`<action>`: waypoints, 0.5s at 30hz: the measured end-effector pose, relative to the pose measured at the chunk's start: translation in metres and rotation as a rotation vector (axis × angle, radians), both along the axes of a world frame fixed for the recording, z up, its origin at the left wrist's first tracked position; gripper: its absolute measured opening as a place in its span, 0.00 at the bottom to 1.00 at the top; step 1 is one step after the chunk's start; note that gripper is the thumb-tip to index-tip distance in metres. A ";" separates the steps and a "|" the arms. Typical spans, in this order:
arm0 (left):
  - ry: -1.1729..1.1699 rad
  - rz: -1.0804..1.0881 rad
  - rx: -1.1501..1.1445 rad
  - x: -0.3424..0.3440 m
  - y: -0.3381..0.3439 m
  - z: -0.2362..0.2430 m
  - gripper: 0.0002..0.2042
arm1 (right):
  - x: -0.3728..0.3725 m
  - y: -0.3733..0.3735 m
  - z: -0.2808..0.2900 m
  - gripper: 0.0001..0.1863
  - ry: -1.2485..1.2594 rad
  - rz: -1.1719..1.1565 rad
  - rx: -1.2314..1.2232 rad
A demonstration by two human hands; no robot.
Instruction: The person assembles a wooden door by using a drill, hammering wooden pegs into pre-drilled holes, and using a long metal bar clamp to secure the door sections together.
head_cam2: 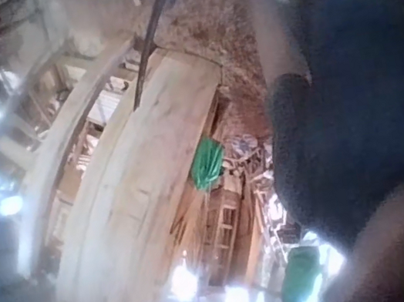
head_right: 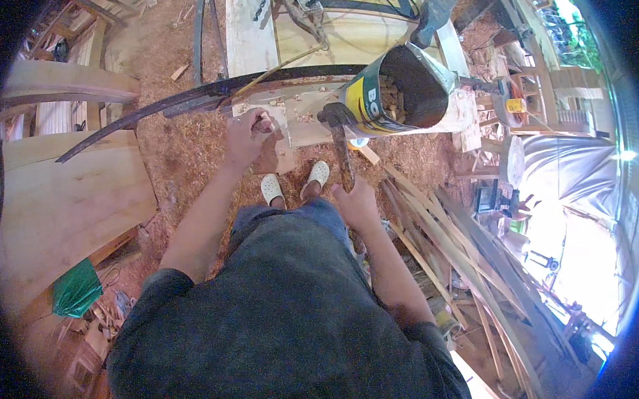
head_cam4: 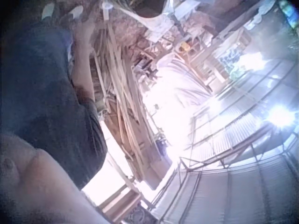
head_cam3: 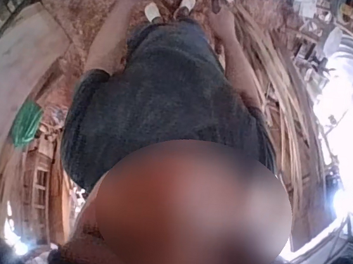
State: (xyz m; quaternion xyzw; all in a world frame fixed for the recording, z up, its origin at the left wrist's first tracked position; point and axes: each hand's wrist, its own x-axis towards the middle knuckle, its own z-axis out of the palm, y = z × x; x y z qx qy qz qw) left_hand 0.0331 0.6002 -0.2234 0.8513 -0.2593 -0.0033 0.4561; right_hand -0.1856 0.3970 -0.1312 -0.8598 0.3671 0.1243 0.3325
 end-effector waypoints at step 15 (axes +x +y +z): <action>-0.201 -0.037 -0.003 -0.003 0.001 0.000 0.09 | 0.044 0.045 0.121 0.15 -0.244 0.078 0.195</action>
